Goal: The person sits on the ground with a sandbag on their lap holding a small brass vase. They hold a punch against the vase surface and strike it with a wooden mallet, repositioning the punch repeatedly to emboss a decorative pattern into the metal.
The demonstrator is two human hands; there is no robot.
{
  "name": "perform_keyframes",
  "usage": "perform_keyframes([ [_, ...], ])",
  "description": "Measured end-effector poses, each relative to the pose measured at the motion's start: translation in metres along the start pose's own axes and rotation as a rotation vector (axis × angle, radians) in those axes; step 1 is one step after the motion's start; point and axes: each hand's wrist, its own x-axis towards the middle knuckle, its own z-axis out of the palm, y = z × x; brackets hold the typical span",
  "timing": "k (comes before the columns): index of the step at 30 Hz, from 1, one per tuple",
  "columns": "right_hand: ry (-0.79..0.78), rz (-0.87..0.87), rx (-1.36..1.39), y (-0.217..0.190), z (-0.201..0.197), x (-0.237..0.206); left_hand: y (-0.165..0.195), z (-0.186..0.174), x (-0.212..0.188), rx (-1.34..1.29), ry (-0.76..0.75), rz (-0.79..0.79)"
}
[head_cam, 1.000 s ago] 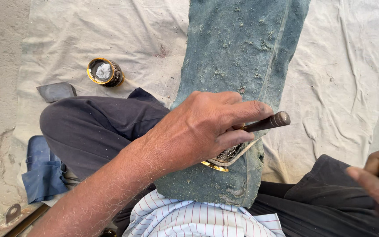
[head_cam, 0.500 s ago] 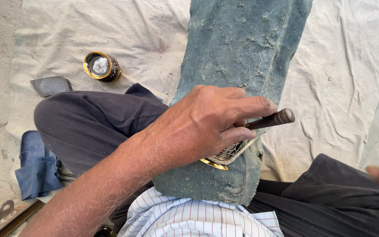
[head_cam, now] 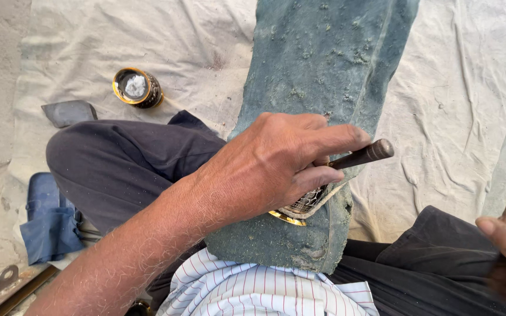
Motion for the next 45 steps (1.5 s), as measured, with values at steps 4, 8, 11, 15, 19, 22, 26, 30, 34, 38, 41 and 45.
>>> perform_keyframes([
  [4,0.006,0.009,0.002,-0.004,-0.002,0.002,0.0,0.001,-0.001,0.007,-0.004,0.0],
  [8,0.023,-0.01,0.019,-0.006,-0.002,0.004,0.0,-0.001,-0.003,-0.015,-0.01,-0.004],
  [11,0.036,-0.006,0.026,-0.006,-0.005,0.004,0.0,-0.003,-0.002,0.023,-0.012,0.001],
  [15,0.007,0.016,0.008,-0.007,-0.007,0.006,-0.001,-0.003,-0.003,0.02,0.0,0.005],
  [19,0.041,-0.02,0.029,-0.012,-0.009,0.014,-0.002,-0.002,-0.002,0.003,0.027,0.016],
  [22,0.024,-0.017,0.031,-0.016,-0.011,0.014,-0.001,-0.002,-0.003,-0.045,0.028,-0.032],
  [26,0.033,-0.015,0.027,-0.021,-0.012,0.013,0.001,-0.004,-0.003,-0.104,0.005,-0.078],
  [30,0.027,-0.026,0.022,-0.022,-0.013,0.011,0.003,-0.006,-0.005,-0.081,0.017,-0.039],
  [34,0.037,-0.022,0.019,-0.018,-0.013,0.011,0.001,-0.005,-0.005,-0.01,0.026,-0.005],
  [38,0.043,-0.027,0.012,-0.013,-0.014,0.012,0.0,-0.006,-0.011,-0.008,0.045,0.019],
  [41,0.038,-0.018,0.014,-0.01,-0.016,0.011,-0.001,-0.006,-0.011,-0.038,0.045,0.003],
  [45,0.03,-0.029,-0.002,-0.006,-0.018,0.012,-0.002,-0.006,-0.01,-0.09,0.038,-0.017],
])
